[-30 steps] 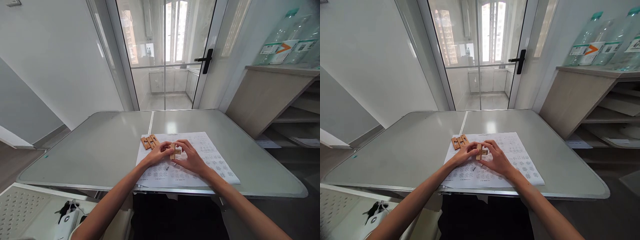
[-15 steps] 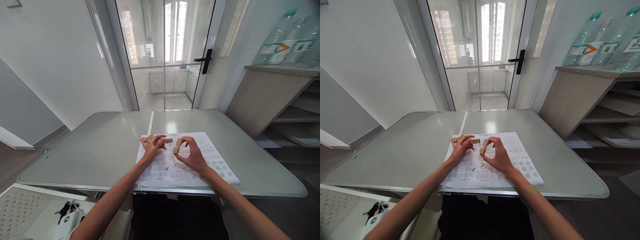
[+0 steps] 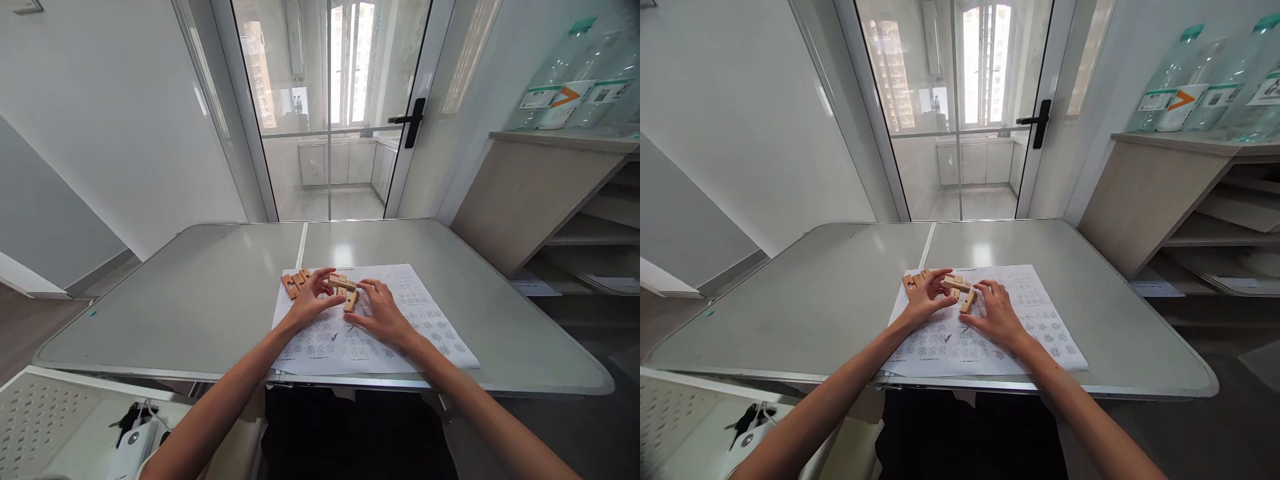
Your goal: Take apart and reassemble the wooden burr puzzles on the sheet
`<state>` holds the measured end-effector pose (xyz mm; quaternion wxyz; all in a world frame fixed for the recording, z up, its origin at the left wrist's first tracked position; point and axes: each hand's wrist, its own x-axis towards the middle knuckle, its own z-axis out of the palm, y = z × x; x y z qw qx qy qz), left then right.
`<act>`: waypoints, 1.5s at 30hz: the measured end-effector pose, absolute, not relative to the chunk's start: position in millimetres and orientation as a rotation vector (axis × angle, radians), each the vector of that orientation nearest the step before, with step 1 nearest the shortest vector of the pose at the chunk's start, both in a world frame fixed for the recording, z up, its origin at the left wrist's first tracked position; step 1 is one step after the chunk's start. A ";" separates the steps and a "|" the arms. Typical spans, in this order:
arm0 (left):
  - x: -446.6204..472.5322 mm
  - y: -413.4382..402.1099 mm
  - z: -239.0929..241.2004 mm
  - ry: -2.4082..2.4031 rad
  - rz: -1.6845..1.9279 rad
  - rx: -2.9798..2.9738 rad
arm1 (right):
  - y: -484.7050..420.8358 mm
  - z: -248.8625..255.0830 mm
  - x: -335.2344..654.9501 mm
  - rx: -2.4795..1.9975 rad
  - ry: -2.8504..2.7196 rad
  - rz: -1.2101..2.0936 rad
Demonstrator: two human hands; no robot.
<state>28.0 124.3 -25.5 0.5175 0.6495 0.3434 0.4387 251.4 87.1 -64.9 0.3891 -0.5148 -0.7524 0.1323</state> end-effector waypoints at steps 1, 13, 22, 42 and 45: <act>27.7 124.2 -25.6 0.824 1.049 1.570 | 87.3 -63.7 251.6 -1.277 -1.908 0.337; 27.9 120.4 -25.3 0.820 0.941 1.742 | 86.5 -49.9 251.8 -1.040 -1.809 0.385; 30.6 111.9 -16.3 0.862 0.969 1.920 | 86.8 -45.1 253.9 -1.030 -1.778 0.610; 31.7 120.0 -28.3 1.090 0.878 2.052 | 98.1 -54.5 262.4 -1.227 -1.387 0.740; 31.4 118.0 -27.3 1.070 0.828 2.074 | 96.1 -54.3 263.7 -1.308 -1.383 0.713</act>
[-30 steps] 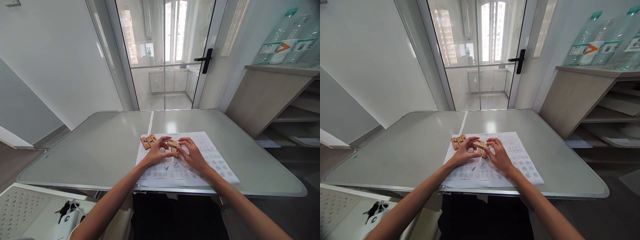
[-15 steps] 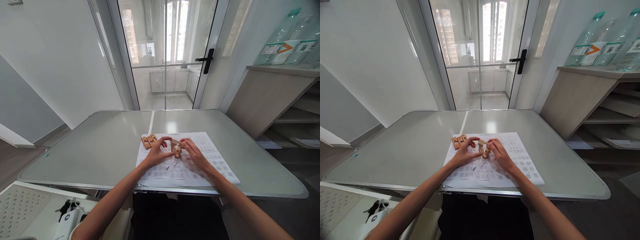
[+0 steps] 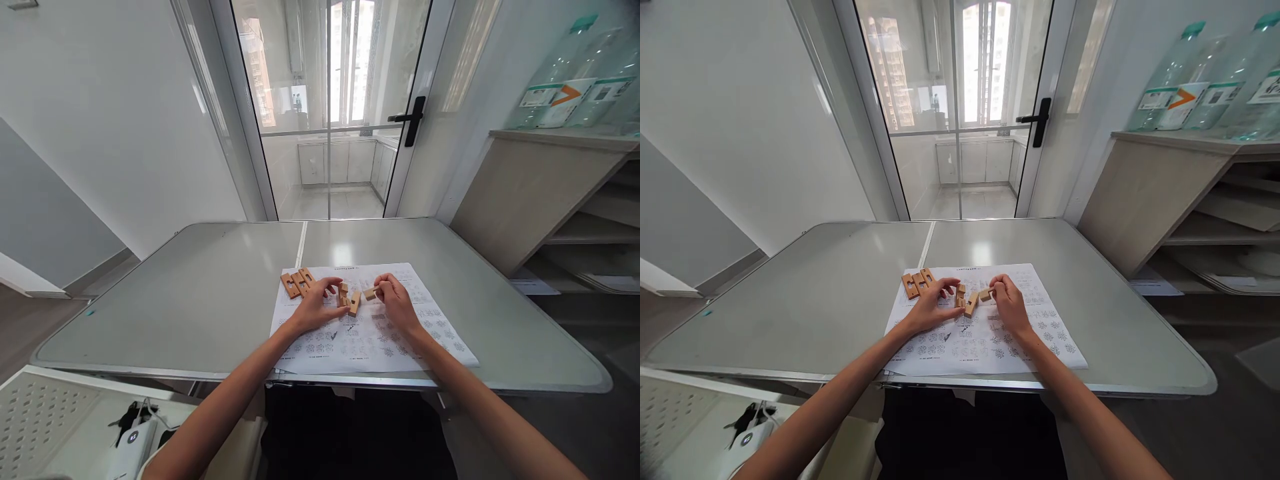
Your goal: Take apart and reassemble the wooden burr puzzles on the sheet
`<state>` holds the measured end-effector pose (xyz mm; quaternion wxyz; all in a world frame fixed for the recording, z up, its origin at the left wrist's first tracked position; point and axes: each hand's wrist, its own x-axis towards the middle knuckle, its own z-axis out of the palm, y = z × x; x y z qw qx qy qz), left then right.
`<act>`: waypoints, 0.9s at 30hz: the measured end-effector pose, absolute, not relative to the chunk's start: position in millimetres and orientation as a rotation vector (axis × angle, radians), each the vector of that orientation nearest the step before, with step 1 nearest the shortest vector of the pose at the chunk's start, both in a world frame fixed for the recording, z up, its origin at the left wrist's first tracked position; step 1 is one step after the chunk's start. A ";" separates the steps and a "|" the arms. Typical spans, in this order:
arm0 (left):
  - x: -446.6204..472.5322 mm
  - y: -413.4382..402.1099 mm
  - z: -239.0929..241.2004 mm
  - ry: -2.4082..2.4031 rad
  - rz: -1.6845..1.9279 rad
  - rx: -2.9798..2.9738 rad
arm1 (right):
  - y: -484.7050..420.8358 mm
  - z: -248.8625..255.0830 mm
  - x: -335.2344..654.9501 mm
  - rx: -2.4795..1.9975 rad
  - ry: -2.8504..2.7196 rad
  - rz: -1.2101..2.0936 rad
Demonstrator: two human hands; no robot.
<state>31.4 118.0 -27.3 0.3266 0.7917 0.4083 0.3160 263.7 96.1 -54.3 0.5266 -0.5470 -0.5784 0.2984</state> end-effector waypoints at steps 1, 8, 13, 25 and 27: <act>31.4 117.4 -27.0 1.059 0.819 2.084 | 94.6 -53.7 263.2 -1.332 -1.398 0.709; 32.1 115.0 -26.9 1.005 0.795 2.129 | 84.8 -50.6 254.4 -1.436 -1.617 0.622; 32.0 115.1 -28.5 0.985 0.765 2.151 | 89.1 -56.3 254.6 -1.432 -1.689 0.531; 33.3 114.9 -27.3 0.983 0.718 2.186 | 92.0 -60.8 254.5 -1.338 -1.686 0.551; 33.2 115.0 -26.7 0.983 0.713 2.187 | 91.0 -59.1 253.0 -1.304 -1.698 0.601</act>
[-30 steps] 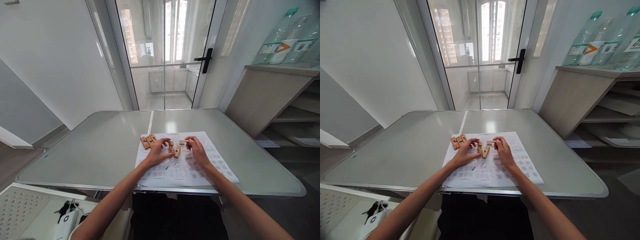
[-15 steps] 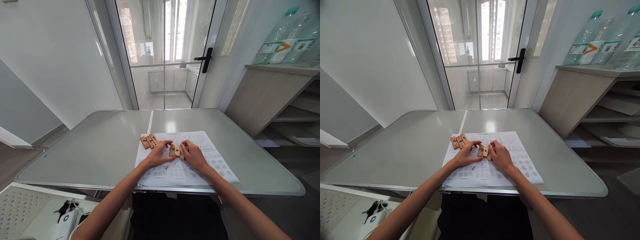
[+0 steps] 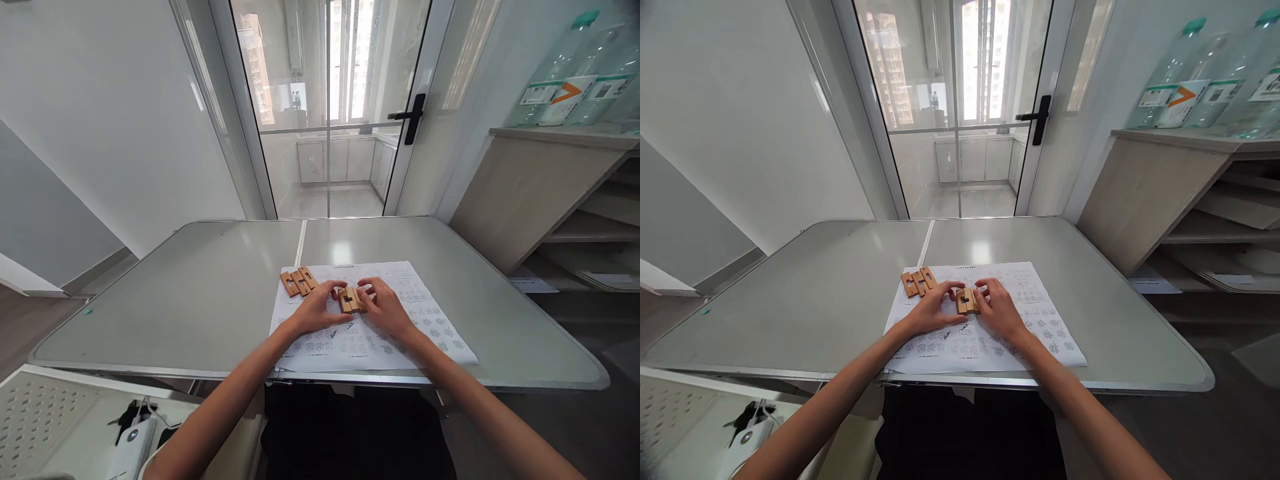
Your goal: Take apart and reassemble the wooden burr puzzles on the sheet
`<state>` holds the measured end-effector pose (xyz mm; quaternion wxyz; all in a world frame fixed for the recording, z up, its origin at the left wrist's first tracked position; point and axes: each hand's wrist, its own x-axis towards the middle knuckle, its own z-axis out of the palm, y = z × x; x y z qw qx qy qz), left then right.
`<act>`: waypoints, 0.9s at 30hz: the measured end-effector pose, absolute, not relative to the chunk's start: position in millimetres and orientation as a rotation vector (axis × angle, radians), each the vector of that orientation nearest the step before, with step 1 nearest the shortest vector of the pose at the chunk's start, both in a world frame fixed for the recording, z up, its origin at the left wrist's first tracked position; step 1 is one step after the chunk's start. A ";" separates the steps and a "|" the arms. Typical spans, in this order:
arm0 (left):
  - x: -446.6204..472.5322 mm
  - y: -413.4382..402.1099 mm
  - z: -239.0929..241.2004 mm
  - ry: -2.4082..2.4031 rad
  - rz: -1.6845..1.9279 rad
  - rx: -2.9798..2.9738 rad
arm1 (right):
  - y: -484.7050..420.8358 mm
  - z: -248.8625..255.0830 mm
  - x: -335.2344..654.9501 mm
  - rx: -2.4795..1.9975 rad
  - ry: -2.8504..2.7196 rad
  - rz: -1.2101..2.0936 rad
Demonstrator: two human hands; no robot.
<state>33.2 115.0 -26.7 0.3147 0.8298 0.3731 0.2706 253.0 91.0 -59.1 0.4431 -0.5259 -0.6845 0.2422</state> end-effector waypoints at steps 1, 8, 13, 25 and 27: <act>33.1 114.9 -26.4 0.985 0.712 2.187 | 90.3 -58.0 252.3 -1.289 -1.704 0.627; 33.8 112.6 -23.1 1.028 0.702 2.233 | 83.5 -47.2 250.3 -1.209 -1.757 0.772; 35.2 111.9 -23.4 0.956 0.740 2.339 | 81.6 -45.1 250.2 -1.156 -1.759 0.874; 32.9 109.9 -19.7 0.859 0.640 2.377 | 87.4 -53.8 251.3 -1.208 -1.697 0.825; 30.0 105.4 -16.2 0.877 0.623 2.378 | 88.7 -55.9 251.9 -1.220 -1.699 0.800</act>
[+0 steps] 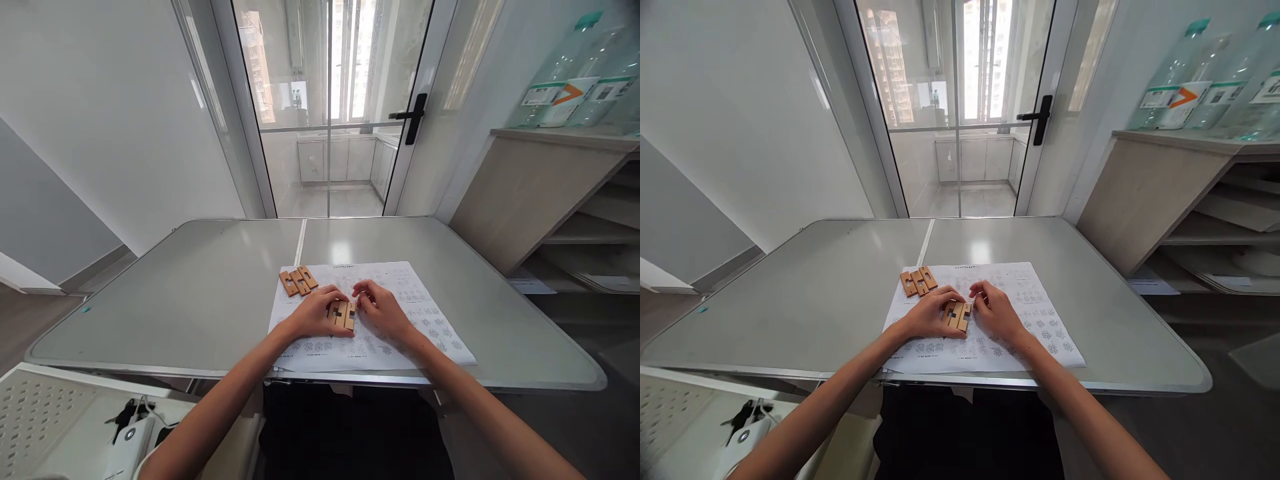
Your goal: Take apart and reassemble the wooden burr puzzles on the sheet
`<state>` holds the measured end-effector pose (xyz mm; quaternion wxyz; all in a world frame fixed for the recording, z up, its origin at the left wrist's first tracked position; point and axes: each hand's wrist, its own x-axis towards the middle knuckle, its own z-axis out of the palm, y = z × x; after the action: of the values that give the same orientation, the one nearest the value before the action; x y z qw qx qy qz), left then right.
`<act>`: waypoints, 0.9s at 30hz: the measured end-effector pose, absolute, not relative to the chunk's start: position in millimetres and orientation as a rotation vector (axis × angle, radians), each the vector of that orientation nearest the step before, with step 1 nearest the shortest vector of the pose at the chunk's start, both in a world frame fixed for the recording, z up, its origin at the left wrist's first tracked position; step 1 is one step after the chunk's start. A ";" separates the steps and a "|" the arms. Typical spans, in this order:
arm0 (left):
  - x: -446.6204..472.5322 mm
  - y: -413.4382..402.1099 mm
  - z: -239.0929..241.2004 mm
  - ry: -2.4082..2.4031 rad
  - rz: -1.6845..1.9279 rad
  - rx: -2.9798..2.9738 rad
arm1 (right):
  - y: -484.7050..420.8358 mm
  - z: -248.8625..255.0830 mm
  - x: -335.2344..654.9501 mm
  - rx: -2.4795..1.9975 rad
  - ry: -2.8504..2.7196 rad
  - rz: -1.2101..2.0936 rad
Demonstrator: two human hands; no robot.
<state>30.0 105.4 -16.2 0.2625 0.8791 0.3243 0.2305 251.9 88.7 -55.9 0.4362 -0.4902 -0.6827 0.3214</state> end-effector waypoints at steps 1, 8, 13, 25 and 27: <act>27.3 101.9 -14.4 0.901 0.621 2.382 | 89.3 -57.0 252.1 -1.226 -1.700 0.788; -16.5 64.1 -6.3 1.408 0.773 2.284 | 89.7 -61.5 251.5 -1.257 -1.719 0.749; -50.4 58.1 -9.3 1.854 0.830 2.151 | 88.6 -61.7 251.4 -1.252 -1.751 0.755; -50.9 65.8 -21.1 2.076 0.817 1.980 | 86.1 -57.9 251.7 -1.245 -1.789 0.788; -57.5 59.7 -20.2 2.003 0.855 1.946 | 81.6 -54.1 254.3 -1.244 -1.782 0.809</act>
<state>-57.5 59.7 -20.2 0.1103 0.6622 0.6817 0.2909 254.3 81.6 -54.1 0.3997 -0.4918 -0.7043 0.3199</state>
